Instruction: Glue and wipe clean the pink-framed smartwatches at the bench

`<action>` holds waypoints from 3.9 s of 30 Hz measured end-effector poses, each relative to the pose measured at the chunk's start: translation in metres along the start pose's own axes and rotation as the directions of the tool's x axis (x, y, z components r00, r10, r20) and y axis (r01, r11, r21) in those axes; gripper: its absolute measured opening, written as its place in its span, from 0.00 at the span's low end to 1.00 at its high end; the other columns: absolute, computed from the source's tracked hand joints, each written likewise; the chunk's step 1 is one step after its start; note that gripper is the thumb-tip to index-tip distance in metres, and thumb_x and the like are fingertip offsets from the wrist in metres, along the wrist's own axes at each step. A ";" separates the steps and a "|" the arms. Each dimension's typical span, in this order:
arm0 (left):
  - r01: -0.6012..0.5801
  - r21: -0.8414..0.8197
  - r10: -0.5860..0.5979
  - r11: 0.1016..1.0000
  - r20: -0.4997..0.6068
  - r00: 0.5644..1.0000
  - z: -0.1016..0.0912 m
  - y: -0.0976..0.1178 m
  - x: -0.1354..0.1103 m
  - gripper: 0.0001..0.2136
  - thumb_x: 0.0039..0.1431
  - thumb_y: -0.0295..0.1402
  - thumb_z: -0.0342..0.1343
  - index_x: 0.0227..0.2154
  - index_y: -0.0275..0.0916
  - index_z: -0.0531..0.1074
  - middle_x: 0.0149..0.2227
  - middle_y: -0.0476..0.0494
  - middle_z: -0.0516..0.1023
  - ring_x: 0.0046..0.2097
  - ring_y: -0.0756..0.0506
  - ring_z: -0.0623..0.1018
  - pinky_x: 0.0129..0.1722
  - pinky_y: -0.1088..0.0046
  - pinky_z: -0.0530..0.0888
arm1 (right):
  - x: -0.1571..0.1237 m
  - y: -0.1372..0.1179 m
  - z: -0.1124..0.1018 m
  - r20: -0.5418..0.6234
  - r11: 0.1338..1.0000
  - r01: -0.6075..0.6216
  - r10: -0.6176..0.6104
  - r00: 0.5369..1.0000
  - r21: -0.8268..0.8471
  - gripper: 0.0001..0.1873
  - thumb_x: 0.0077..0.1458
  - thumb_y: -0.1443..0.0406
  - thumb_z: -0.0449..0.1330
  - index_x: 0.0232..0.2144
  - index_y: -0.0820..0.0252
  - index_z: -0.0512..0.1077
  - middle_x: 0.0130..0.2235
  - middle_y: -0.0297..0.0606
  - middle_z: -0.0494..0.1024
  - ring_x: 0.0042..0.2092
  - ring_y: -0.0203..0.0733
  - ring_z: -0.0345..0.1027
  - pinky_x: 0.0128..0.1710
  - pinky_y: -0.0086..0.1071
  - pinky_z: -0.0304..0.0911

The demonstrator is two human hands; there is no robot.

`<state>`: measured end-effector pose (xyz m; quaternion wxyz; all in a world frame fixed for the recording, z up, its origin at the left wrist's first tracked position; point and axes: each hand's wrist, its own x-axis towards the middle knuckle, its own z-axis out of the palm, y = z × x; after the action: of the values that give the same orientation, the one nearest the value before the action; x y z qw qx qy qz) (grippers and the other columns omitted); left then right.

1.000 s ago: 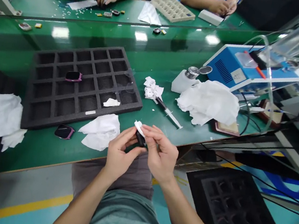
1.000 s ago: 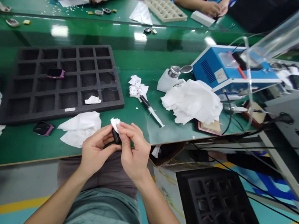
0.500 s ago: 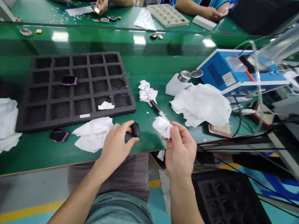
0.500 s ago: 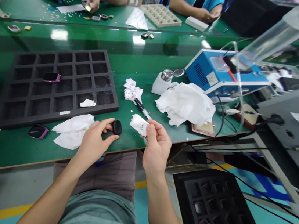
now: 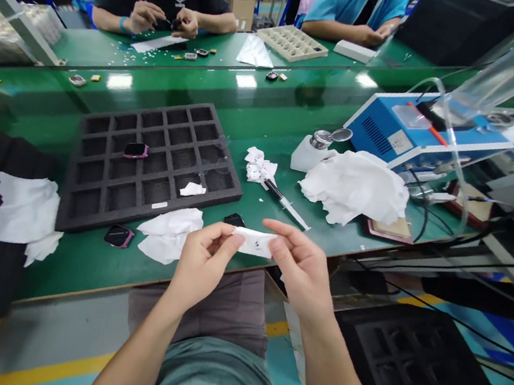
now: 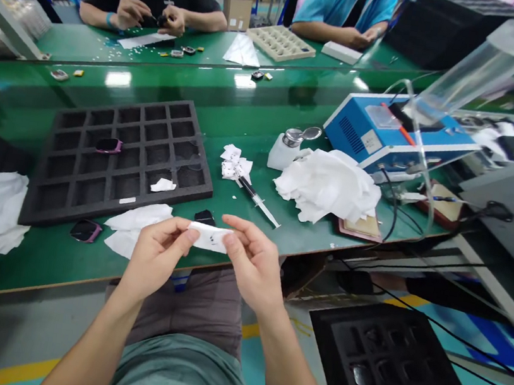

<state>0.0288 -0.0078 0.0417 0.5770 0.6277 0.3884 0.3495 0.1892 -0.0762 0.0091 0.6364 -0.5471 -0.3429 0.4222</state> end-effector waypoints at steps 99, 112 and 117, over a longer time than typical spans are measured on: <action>-0.014 0.634 0.155 0.773 -0.167 0.974 -0.250 0.009 0.111 0.38 0.42 0.35 0.73 0.58 0.33 0.69 0.48 0.33 0.84 0.51 0.35 0.82 0.50 0.59 0.75 | 0.024 0.043 0.007 -0.465 0.950 0.119 0.031 0.885 0.289 0.20 0.38 0.59 0.80 0.30 0.63 0.77 0.26 0.30 0.79 0.24 0.32 0.71 0.25 0.25 0.70; -0.097 0.195 0.150 0.976 -0.274 0.950 -0.053 0.013 0.005 0.36 0.49 0.31 0.72 0.62 0.43 0.69 0.50 0.41 0.85 0.48 0.39 0.85 0.47 0.62 0.83 | 0.017 -0.016 0.070 -0.317 0.761 0.105 0.136 0.939 0.640 0.09 0.52 0.62 0.71 0.32 0.58 0.76 0.38 0.36 0.84 0.42 0.41 0.81 0.52 0.43 0.77; -0.014 0.017 0.018 1.000 -0.288 0.957 -0.009 -0.028 -0.012 0.34 0.49 0.31 0.72 0.60 0.44 0.70 0.52 0.39 0.84 0.48 0.39 0.85 0.46 0.62 0.83 | 0.015 -0.010 0.070 -0.176 0.661 -0.048 0.269 0.947 0.749 0.08 0.60 0.62 0.65 0.40 0.60 0.78 0.43 0.40 0.85 0.48 0.42 0.80 0.58 0.40 0.73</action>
<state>0.0126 -0.0138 0.0152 0.5070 0.5774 0.4656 0.4391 0.1343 -0.0342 0.0305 0.8034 -0.3248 -0.0037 0.4991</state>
